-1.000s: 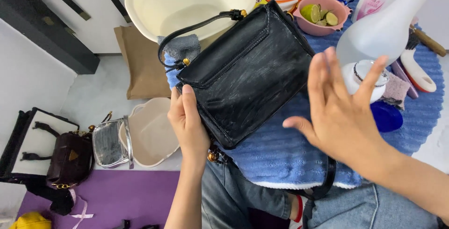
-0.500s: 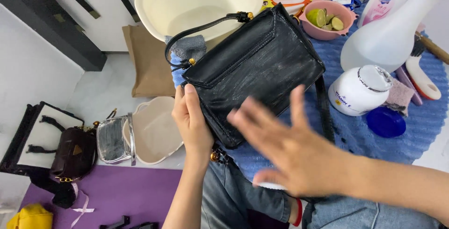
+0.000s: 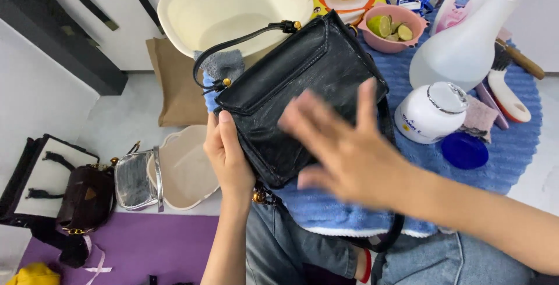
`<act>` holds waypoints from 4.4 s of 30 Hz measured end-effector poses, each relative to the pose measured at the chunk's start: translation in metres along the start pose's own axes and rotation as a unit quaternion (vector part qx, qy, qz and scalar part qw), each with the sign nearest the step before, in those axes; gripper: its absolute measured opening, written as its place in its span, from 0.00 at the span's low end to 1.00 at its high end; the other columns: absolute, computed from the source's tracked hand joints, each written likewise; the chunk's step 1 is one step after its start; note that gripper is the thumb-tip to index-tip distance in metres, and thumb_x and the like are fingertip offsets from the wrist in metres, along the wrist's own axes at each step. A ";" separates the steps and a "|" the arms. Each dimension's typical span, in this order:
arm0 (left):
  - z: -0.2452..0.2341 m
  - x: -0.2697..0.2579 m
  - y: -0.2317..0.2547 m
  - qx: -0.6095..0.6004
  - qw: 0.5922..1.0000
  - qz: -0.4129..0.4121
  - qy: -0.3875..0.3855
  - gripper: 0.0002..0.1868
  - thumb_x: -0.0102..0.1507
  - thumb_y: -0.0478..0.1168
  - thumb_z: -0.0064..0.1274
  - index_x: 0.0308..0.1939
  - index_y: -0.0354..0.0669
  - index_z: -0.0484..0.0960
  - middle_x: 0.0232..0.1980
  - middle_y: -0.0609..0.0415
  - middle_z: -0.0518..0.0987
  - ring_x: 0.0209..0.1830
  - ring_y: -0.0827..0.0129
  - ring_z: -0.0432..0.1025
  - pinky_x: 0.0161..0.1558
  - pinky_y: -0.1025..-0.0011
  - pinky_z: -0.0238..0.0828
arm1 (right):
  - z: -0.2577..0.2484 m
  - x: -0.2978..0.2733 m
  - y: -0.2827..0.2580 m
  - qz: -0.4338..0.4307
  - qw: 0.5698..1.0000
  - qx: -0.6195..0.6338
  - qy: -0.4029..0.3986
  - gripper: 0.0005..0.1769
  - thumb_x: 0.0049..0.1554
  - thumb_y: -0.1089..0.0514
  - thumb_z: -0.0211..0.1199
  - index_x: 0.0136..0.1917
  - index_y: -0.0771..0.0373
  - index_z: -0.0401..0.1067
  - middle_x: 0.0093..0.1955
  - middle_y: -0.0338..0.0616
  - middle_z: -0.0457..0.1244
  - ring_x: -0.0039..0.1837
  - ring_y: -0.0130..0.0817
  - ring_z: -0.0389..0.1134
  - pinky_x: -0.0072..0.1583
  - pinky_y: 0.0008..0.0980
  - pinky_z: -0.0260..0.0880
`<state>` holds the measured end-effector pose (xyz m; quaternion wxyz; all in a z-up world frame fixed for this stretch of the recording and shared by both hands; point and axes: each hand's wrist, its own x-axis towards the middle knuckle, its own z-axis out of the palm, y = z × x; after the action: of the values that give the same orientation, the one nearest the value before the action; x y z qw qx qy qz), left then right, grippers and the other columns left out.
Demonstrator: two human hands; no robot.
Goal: Cleaning and conditioning a black leather handbag using cream, spray, and cloths.
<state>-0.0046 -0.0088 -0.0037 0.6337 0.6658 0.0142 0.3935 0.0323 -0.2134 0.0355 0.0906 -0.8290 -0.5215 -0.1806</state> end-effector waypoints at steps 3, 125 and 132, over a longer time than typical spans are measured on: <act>0.001 0.001 0.001 0.016 1.000 0.012 0.001 0.23 0.74 0.43 0.35 0.26 0.32 0.66 0.43 0.51 0.69 0.40 0.70 0.60 0.48 0.71 0.60 | -0.009 0.000 0.008 0.093 0.985 -0.129 0.069 0.55 0.64 0.32 0.48 0.77 0.88 0.46 0.81 0.75 0.49 0.81 0.78 0.38 0.62 0.93 0.24; -0.011 -0.019 -0.002 0.093 0.988 0.115 -0.052 0.14 0.66 0.40 0.42 0.45 0.31 0.79 0.64 0.37 0.69 0.55 0.49 0.69 0.57 0.61 0.65 | -0.003 0.042 -0.022 -0.001 0.998 -0.051 0.039 0.52 0.61 0.27 0.42 0.81 0.69 0.46 0.85 0.57 0.38 0.85 0.59 0.31 0.63 0.94 0.22; -0.013 -0.017 0.005 0.073 0.990 0.107 -0.054 0.13 0.66 0.38 0.42 0.38 0.30 0.77 0.67 0.35 0.67 0.56 0.48 0.68 0.58 0.61 0.63 | -0.052 0.004 0.028 0.178 0.965 -0.159 0.106 0.47 0.68 0.39 0.53 0.84 0.80 0.50 0.69 1.07 0.57 0.66 1.10 0.60 0.63 0.90 0.21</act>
<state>-0.0256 -0.0079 -0.0094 0.5375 0.7281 -0.0625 0.4208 0.0481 -0.2403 0.0860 0.0428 -0.8884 -0.3171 -0.3293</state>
